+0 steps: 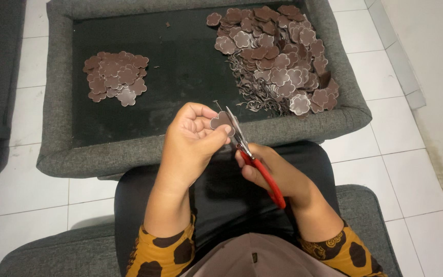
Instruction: The person sits at a low table holding a pile of flower-shaped fabric pieces and uses red-handled scissors to trim excess material from the edges of each piece one at a time, placing finished pieces on the left side of the table and scraps with the untrimmed pile.
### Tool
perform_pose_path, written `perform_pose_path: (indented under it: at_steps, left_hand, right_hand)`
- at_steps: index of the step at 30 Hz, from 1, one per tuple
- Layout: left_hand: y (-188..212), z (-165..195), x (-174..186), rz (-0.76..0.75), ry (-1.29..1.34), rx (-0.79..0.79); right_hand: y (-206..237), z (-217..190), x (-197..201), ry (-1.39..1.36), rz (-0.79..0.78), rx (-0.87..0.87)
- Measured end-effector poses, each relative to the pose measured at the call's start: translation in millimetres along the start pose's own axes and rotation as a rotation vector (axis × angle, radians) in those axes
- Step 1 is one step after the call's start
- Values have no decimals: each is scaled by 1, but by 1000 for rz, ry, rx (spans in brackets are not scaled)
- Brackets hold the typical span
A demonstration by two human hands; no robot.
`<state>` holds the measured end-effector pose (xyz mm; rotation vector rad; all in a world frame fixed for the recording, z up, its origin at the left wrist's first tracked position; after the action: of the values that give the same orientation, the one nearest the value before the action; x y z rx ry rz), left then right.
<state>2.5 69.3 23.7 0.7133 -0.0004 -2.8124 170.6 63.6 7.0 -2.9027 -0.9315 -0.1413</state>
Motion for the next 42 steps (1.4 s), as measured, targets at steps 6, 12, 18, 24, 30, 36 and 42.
perform_pose_path:
  at_steps: [6, 12, 18, 24, 30, 36, 42]
  left_hand:
    - [0, 2, -2, 10, 4, 0]
    - [1, 1, -1, 17, 17, 3]
    - [1, 2, 1, 11, 2, -3]
    - [1, 1, 2, 19, 1, 4]
    - [2, -1, -1, -25, 22, 0]
    - [3, -2, 0, -10, 23, 32]
    - [2, -3, -2, -2, 24, 17]
  right_hand:
    - [1, 4, 1, -1, 38, -5]
    - [2, 11, 0, -69, 61, -16]
    - [2, 21, 0, -113, 47, -55]
    - [4, 26, 0, -171, 64, -93]
    - [3, 18, 0, -95, 30, 7]
    - [3, 14, 3, 3, 44, 35]
    - [3, 13, 2, -17, 55, -7]
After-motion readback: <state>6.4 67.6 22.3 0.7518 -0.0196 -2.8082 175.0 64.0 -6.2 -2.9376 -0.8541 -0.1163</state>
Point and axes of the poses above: each hand's wrist, its own y-axis away from the middle knuckle, its own x-axis out of the back of the hand, z = x × y, the point moved 6 cm from there along -y, towards the middle knuckle, and after that the axes turned 12 degrees about z, right-handed, at the moved point
